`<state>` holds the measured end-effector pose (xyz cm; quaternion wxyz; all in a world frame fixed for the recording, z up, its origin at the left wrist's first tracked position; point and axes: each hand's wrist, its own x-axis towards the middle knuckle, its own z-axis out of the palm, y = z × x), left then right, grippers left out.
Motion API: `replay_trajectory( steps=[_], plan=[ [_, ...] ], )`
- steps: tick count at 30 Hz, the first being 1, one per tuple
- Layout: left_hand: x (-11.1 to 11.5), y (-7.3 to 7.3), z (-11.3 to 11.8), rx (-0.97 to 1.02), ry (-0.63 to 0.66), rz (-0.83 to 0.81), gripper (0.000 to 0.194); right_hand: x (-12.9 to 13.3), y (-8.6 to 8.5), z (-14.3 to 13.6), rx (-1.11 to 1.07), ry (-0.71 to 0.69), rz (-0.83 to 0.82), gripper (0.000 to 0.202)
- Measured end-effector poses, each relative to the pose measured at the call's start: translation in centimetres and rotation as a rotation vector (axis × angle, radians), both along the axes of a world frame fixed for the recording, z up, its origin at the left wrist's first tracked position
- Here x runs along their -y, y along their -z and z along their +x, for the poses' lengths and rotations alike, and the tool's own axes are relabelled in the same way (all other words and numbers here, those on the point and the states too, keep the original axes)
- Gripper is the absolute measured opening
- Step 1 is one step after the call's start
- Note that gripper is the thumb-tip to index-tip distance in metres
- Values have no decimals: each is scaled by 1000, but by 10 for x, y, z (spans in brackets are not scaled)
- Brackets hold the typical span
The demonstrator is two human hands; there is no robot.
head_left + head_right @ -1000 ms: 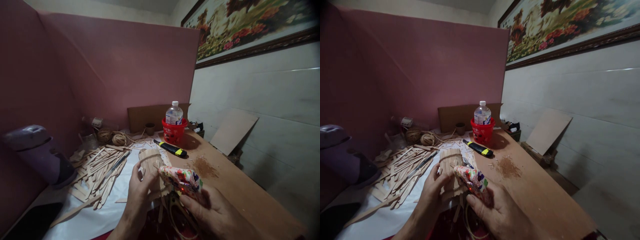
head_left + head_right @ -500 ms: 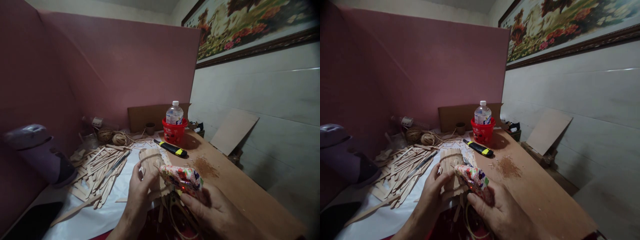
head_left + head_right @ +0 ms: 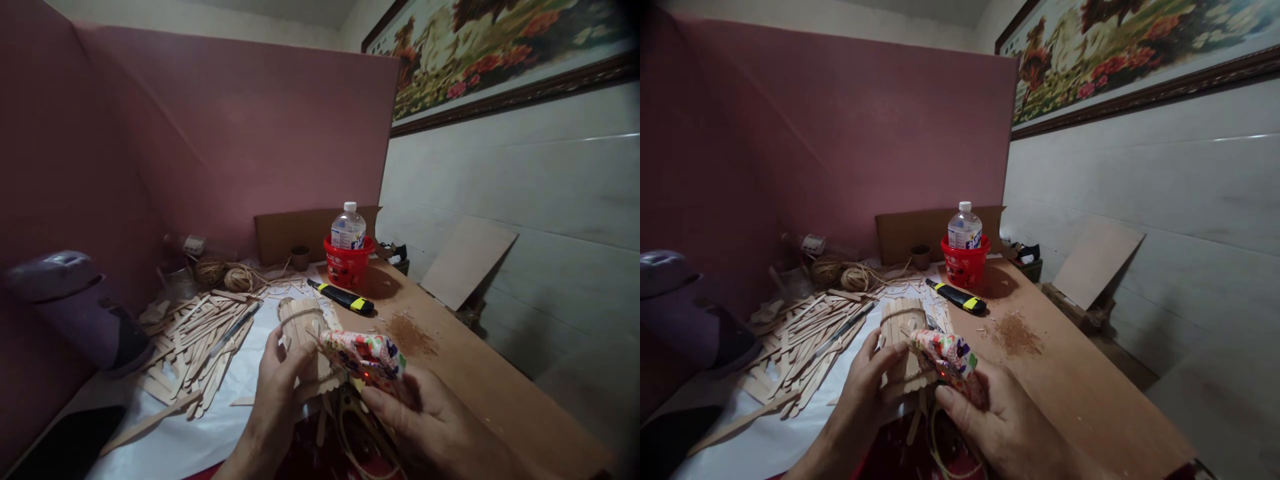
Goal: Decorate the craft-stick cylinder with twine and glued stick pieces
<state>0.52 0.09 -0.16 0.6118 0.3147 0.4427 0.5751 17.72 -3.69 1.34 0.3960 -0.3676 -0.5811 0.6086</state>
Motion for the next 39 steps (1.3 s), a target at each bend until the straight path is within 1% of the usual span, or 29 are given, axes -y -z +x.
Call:
replay_trajectory(
  steps=[6, 13, 17, 20, 21, 23, 26, 28, 29, 30, 31, 32, 33, 34, 35, 36, 37, 39],
  plan=[
    [3, 0, -1, 4, 24, -41, 54, 1, 3, 3, -1, 7, 5, 38],
    [-1, 6, -1, -19, 21, 1, 48, -1, 5, 2, -5, 55, 32, 34],
    [-1, 6, -1, -32, 30, -30, 49, 0, -3, 0, -110, -5, -31, 30],
    [0, 5, -2, -42, 31, -34, 44, 2, -10, -4, -226, -21, -73, 30],
    [0, 5, -2, -47, 32, -35, 42, 3, -12, -5, -254, -4, -80, 30],
    [0, 4, -2, -54, 40, -58, 39, 6, -15, -6, -266, 90, -77, 27],
    [0, 1, -2, -47, 55, -98, 36, 8, -18, 4, -199, 333, 4, 21],
    [0, 1, -2, -35, 60, -113, 34, 4, -19, 20, -112, 473, 99, 25],
    [-1, 1, -3, -27, 59, -113, 33, 1, -19, 30, -49, 511, 145, 30],
    [-2, 2, -3, -17, 59, -110, 32, -4, -18, 42, 33, 533, 180, 31],
    [-3, 3, -4, -9, 60, -104, 31, -10, -17, 54, 126, 536, 225, 30],
    [-3, 3, -5, -1, 62, -90, 31, -17, -14, 65, 259, 507, 318, 32],
    [-4, 4, -5, 5, 67, -79, 32, -24, -10, 77, 423, 441, 416, 35],
    [-5, 5, -6, 14, 72, -69, 34, -30, -4, 88, 609, 392, 514, 38],
    [-5, 5, -6, 19, 77, -66, 34, -36, 4, 97, 784, 378, 601, 39],
    [-5, 4, -6, 23, 83, -67, 33, -40, 13, 106, 947, 375, 643, 40],
    [-4, 2, -6, 26, 88, -68, 32, -44, 24, 114, 1075, 380, 667, 39],
    [0, -3, -5, 13, 91, -88, 30, -48, 45, 126, 1239, 341, 711, 39]
  ],
)
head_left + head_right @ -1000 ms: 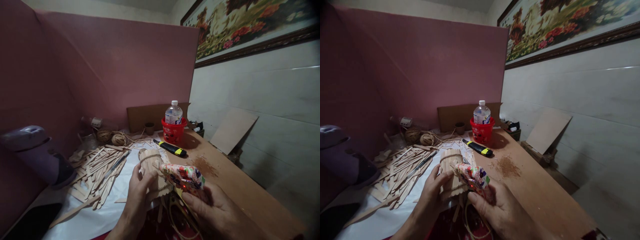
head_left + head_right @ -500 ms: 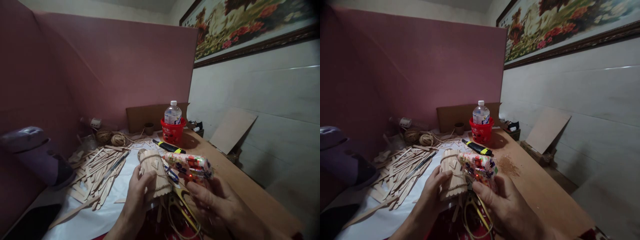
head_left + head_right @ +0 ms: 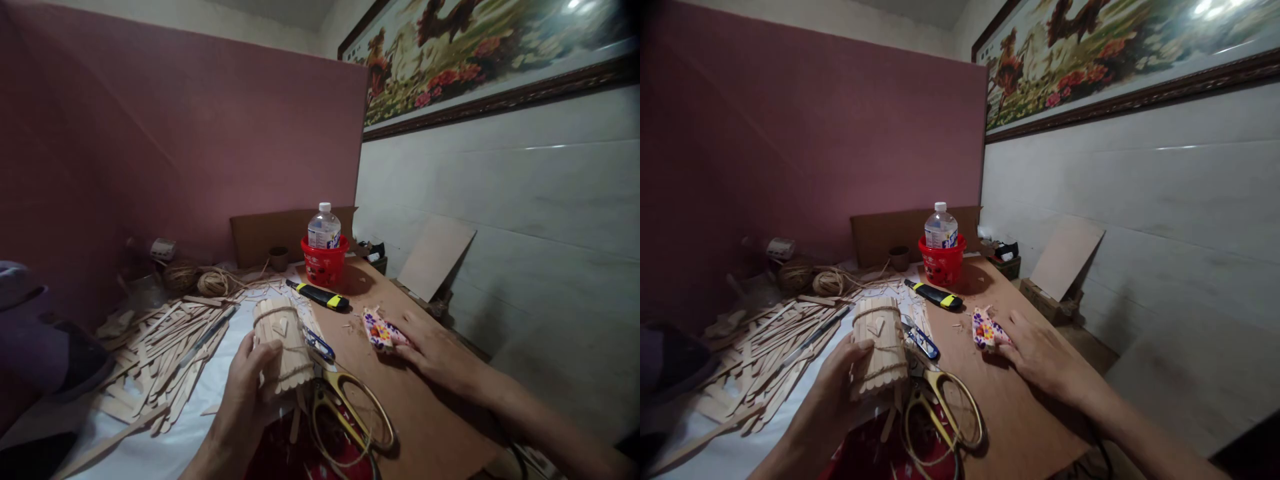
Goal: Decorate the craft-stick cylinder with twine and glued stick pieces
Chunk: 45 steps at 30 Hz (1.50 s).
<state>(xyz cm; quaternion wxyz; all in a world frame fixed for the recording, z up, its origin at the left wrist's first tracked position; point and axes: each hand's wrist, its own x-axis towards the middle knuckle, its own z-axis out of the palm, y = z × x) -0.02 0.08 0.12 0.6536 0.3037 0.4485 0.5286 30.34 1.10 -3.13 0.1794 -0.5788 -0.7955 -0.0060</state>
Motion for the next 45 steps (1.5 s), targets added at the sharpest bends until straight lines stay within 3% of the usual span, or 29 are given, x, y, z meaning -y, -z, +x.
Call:
replay_trajectory(
  steps=[3, 5, 11, 14, 17, 24, 35, 45],
  plan=[
    [5, -6, 2, -24, -11, -32, 37, 0, 16, 5, 117, 3, 128, 39],
    [6, -7, 3, -12, -5, -20, 39, 5, 9, -6, 102, -35, 201, 35],
    [4, -2, 6, -15, -39, 113, 36, 35, -45, -96, -331, -259, 257, 20],
    [6, -1, 6, -50, -38, 161, 39, 39, -47, -136, -393, -328, 348, 12],
    [6, 0, 6, -65, -49, 198, 46, 35, -39, -156, -416, -304, 365, 9],
    [7, 0, 9, -75, -103, 261, 55, 31, -38, -162, -569, -210, 302, 9],
    [3, 6, 8, 1, -52, 248, 56, 28, -36, -164, -554, -154, 293, 15],
    [5, 1, 13, -90, -86, 213, 50, 29, -36, -169, -567, -127, 283, 16]
  ],
)
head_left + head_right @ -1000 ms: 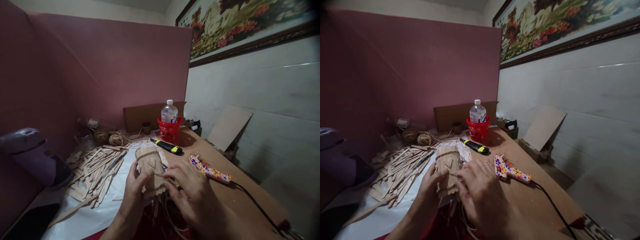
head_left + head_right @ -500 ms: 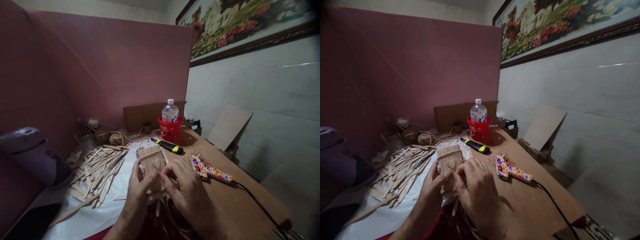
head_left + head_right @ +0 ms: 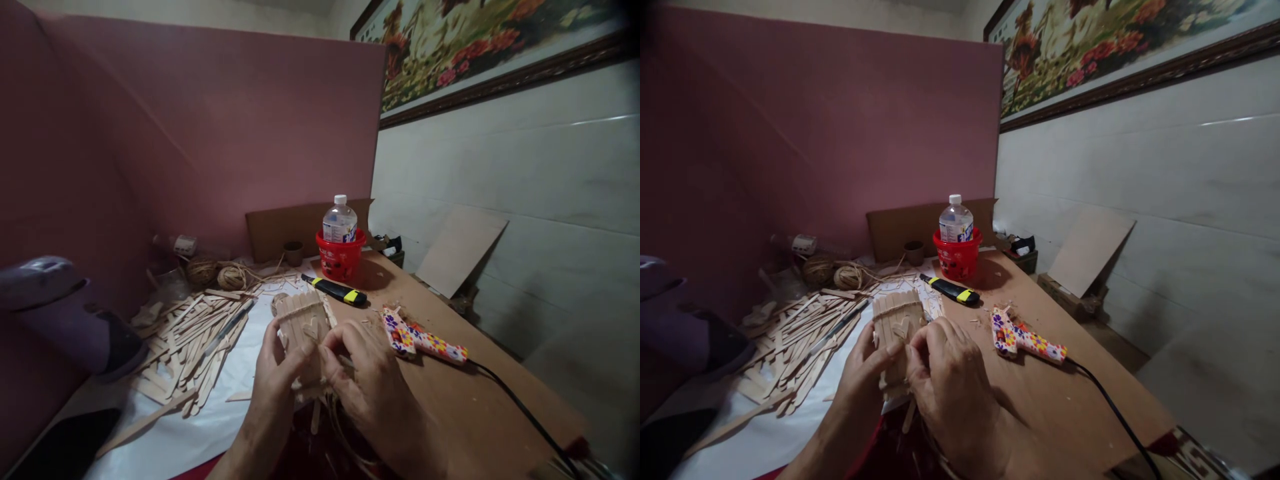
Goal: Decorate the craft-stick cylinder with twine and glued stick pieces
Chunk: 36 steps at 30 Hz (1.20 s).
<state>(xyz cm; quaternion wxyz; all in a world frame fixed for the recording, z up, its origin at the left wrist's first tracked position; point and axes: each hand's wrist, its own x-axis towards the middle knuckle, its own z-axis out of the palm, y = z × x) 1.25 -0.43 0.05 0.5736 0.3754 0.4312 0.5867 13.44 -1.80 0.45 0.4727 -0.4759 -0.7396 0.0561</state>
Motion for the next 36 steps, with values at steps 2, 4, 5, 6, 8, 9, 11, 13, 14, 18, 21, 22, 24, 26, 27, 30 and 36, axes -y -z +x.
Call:
replay_trajectory(
  steps=[2, 4, 5, 6, 8, 9, 11, 13, 14, 18, 21, 22, 24, 26, 27, 30, 36],
  plan=[
    [0, 0, -1, -2, 0, -24, 52, 0, 0, 1, -1, -11, -21, 15],
    [1, 1, -1, 3, -2, -30, 51, -1, 0, 2, -4, -37, -51, 15],
    [1, 1, -2, 5, -2, -30, 51, -1, 0, 2, -4, -49, -59, 16],
    [1, 1, -2, 7, -3, -26, 50, -1, 0, 3, -5, -59, -61, 16],
    [0, 2, -2, 1, -10, -16, 47, -2, 0, 3, 1, -62, -41, 16],
    [-1, 3, -2, -1, -15, -8, 46, -2, 0, 3, 5, -57, -26, 16],
    [-2, 3, -2, 3, -17, 10, 45, -2, 0, 2, 7, -50, -1, 15],
    [-2, 4, -2, 14, -10, 17, 44, -3, 0, 2, 5, -58, 6, 14],
    [-2, 3, -2, 20, 1, 18, 44, -3, 0, 2, 4, -64, 5, 14],
    [-2, 4, -3, 20, 37, 24, 42, -4, -1, 3, 9, -69, 2, 13],
    [-5, 7, -4, 0, 38, 26, 41, -6, -1, 4, 22, -76, -12, 14],
    [-6, 8, -5, -4, 36, 23, 40, -6, -1, 5, 24, -80, -18, 14],
    [-7, 10, -5, 0, 35, 36, 40, -7, -1, 5, 19, -97, -27, 13],
    [-7, 11, -5, -1, 35, 44, 41, -7, -1, 5, 9, -117, -42, 13],
    [-6, 11, -4, -7, 35, 35, 42, -6, 0, 5, 2, -124, -46, 12],
    [-4, 8, -2, -25, 22, -18, 42, -5, 0, 5, -24, -136, -34, 11],
    [-2, 5, -2, 0, 29, -58, 42, -8, 4, 4, -49, -152, -29, 11]
  ],
)
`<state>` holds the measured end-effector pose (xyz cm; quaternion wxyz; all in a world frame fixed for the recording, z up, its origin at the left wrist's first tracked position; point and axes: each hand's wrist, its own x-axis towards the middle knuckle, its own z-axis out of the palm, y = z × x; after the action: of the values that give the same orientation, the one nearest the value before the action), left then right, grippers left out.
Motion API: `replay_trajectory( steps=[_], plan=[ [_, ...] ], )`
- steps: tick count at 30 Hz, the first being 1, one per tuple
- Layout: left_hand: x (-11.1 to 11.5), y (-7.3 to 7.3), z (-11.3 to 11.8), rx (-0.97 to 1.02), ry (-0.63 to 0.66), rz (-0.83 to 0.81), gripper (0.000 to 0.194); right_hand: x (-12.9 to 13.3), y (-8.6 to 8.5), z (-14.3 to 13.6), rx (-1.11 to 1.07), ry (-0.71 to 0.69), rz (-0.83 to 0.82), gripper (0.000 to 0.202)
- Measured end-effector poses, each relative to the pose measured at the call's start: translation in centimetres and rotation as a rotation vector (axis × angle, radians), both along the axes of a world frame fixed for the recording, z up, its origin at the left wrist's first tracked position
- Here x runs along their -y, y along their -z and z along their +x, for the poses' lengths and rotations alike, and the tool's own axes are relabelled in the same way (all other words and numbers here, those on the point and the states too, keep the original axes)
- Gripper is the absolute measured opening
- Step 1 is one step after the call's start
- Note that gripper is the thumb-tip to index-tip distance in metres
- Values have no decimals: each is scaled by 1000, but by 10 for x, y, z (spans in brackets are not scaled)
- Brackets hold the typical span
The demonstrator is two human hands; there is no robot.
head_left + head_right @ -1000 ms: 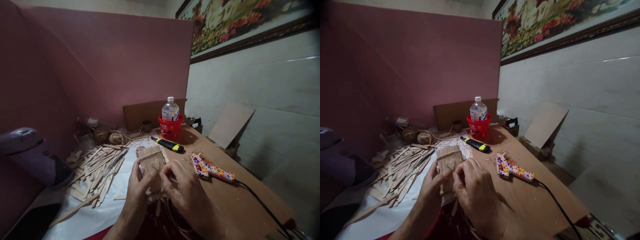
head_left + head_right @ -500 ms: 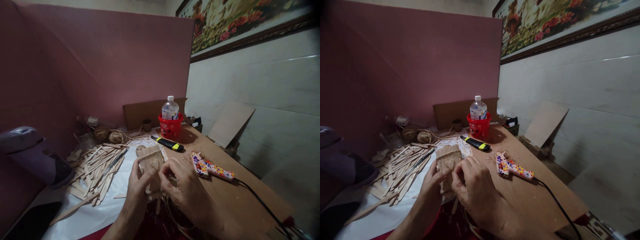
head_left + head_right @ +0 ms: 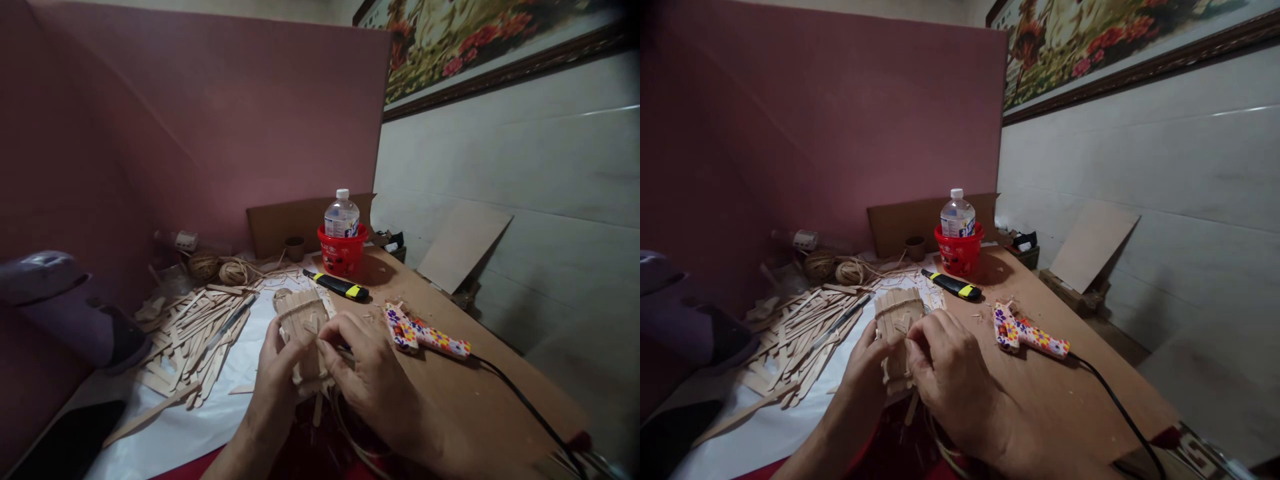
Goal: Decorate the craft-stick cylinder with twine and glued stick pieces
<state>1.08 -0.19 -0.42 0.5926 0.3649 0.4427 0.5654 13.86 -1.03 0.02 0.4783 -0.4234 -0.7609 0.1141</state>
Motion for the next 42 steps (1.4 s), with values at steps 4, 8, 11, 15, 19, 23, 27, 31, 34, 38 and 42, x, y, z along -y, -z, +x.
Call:
replay_trajectory(
  steps=[4, 8, 11, 15, 19, 23, 27, 31, 34, 38, 42],
  plan=[
    [0, 0, -2, 14, 48, -2, 39, -4, 3, 0, -5, 18, 25, 11],
    [-2, 3, -2, 5, 36, 9, 42, -3, 4, 0, -9, 4, -8, 11],
    [-2, 2, -2, 4, 7, -25, 45, 0, 4, -1, -17, -18, -28, 13],
    [1, -3, 1, 55, -22, -23, 42, 1, 2, -1, -44, -23, -9, 11],
    [3, -9, 2, 104, 11, -34, 41, -2, 0, -2, -56, 24, 35, 10],
    [4, -11, 0, 139, 47, -32, 43, -5, -1, -1, -47, 52, 83, 12],
    [6, -11, 0, 100, 57, -59, 44, -5, -1, -1, -63, 47, 56, 12],
    [6, -7, 0, 63, 57, -62, 45, -3, 0, -2, -63, 37, 48, 12],
    [5, -6, 0, 64, 61, -50, 45, -1, 0, -2, -74, 19, 30, 12],
    [6, -7, -1, 99, 77, -87, 41, 2, -3, -1, -123, -6, -32, 13],
    [6, -9, -4, 236, 46, -104, 29, 3, -4, 2, -186, 4, -108, 16]
  ],
)
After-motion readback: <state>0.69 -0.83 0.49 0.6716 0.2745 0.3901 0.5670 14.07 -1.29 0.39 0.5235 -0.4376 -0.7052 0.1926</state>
